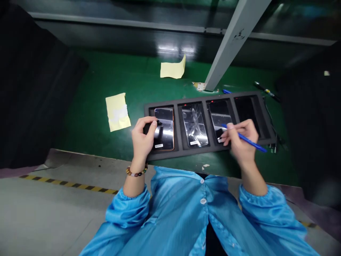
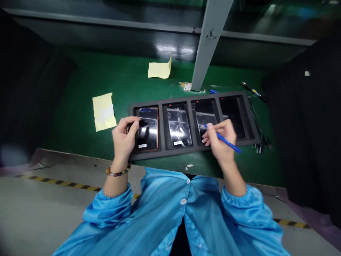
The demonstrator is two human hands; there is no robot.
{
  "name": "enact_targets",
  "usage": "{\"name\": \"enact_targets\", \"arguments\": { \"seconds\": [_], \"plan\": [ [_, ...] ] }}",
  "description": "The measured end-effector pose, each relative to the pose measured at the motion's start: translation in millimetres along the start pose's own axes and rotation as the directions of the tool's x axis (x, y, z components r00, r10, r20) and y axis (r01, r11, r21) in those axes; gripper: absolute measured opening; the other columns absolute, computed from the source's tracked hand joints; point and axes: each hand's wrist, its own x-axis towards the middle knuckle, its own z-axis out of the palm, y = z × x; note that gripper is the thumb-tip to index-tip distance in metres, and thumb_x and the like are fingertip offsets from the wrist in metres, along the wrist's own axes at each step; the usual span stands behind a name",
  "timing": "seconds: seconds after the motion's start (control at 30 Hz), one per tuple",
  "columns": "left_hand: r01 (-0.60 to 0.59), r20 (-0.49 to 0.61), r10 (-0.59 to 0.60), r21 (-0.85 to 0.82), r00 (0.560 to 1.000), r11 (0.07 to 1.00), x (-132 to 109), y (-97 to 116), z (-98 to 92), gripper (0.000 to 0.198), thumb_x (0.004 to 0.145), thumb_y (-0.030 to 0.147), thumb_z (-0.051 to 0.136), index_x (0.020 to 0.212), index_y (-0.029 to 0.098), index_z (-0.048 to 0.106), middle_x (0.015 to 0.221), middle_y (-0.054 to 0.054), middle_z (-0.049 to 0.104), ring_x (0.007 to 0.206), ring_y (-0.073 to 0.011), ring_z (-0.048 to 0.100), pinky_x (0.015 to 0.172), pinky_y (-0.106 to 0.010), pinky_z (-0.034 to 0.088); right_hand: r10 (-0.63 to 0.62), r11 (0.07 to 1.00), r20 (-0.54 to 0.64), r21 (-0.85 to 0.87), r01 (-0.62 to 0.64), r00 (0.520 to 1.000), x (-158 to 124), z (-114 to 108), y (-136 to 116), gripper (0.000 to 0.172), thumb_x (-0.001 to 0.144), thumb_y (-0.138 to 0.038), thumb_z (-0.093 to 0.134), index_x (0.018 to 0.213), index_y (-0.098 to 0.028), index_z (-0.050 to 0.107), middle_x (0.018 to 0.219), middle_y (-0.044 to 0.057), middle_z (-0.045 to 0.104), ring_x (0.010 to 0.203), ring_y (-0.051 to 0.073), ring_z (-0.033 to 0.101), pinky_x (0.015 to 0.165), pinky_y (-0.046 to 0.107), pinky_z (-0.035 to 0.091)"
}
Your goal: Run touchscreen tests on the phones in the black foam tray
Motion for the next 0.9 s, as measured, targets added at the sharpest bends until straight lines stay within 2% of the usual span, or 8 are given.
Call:
{"name": "enact_targets", "arguments": {
  "seconds": [0.07,0.2,0.3,0.43,0.57,0.7,0.8,0.9],
  "plan": [
    [-0.037,-0.004,0.037,-0.002,0.999,0.999,-2.4,4.1,1.9,0.016,0.102,0.035,0.069,0.101,0.021,0.078,0.111,-0.007,0.079,0.114,-0.0223,0.073,0.109,-0.040,0.056,0.071,0.996,0.144,0.041,-0.078,0.987,-19.8,34.0,-7.1,0.042,0.096,-0.055,0.081,0.091,-0.028,0.050,0.066,-0.005,0.075,0.047,0.015,0.068,0.040,0.023,0.050],
    [-0.052,-0.009,0.052,-0.018,0.999,0.998,-3.4,6.7,3.7,0.012,0.102,0.033,0.071,0.098,0.023,0.078,0.110,-0.006,0.079,0.111,-0.0220,0.074,0.105,-0.041,0.057,0.122,0.990,0.422,0.014,-0.140,0.898,-51.8,88.7,-12.3,0.037,0.097,-0.052,0.082,0.088,-0.027,0.055,0.074,-0.001,0.079,0.059,0.018,0.076,0.051,0.026,0.059],
    [-0.059,-0.017,0.058,-0.041,0.998,0.997,-3.4,7.4,3.7,0.010,0.102,0.030,0.071,0.097,0.024,0.077,0.108,-0.005,0.079,0.110,-0.0217,0.073,0.103,-0.041,0.058,0.070,0.997,0.494,-0.059,-0.047,0.866,-60.5,114.9,-15.9,0.039,0.099,-0.049,0.079,0.080,-0.026,0.055,0.068,-0.002,0.074,0.055,0.015,0.070,0.053,0.026,0.055],
    [-0.060,-0.017,0.059,-0.078,0.998,0.995,-4.9,8.5,3.1,0.008,0.102,0.027,0.071,0.098,0.024,0.077,0.110,-0.005,0.079,0.109,-0.0205,0.074,0.102,-0.040,0.058,-0.001,0.989,0.506,-0.126,0.076,0.862,-58.2,131.3,-22.7,0.042,0.100,-0.046,0.077,0.074,-0.025,0.051,0.058,-0.005,0.063,0.048,0.011,0.059,0.049,0.025,0.044],
    [-0.057,-0.012,0.056,-0.089,0.998,0.994,-6.2,7.4,1.6,0.010,0.103,0.027,0.068,0.098,0.023,0.076,0.110,-0.005,0.079,0.111,-0.0206,0.074,0.103,-0.041,0.059,0.026,0.994,0.454,-0.103,0.024,0.891,-58.1,128.4,-24.2,0.040,0.098,-0.045,0.080,0.079,-0.026,0.050,0.059,-0.006,0.063,0.046,0.012,0.060,0.045,0.024,0.044],
    [-0.094,0.028,0.095,-0.056,0.995,0.994,-7.0,0.5,-2.4,0.011,0.105,0.028,0.066,0.107,0.024,0.076,0.121,-0.007,0.078,0.121,-0.0224,0.073,0.110,-0.045,0.058,-0.080,0.994,0.294,-0.047,0.098,0.952,-53.9,108.2,-19.4,0.033,0.100,-0.039,0.080,0.084,-0.025,0.055,0.061,-0.007,0.065,0.045,0.012,0.062,0.045,0.023,0.048],
    [-0.093,-0.033,0.093,-0.002,0.995,0.996,-7.0,-8.4,-7.0,0.018,0.106,0.029,0.063,0.118,0.025,0.076,0.139,-0.010,0.072,0.136,-0.0242,0.066,0.121,-0.049,0.052,-0.216,0.970,0.096,-0.090,0.224,0.972,-40.9,84.2,-11.5,0.023,0.099,-0.037,0.081,0.095,-0.023,0.062,0.079,-0.004,0.069,0.054,0.012,0.068,0.048,0.024,0.052],
    [-0.055,-0.060,0.058,0.054,0.997,0.997,-6.1,-15.6,-10.5,0.027,0.107,0.032,0.062,0.130,0.025,0.073,0.148,-0.012,0.068,0.145,-0.0258,0.061,0.126,-0.052,0.048,-0.316,0.924,-0.005,-0.231,0.306,0.949,-24.2,55.8,-1.7,0.021,0.102,-0.039,0.076,0.114,-0.023,0.068,0.100,0.003,0.072,0.073,0.017,0.077,0.059,0.030,0.062]
  ]
}}
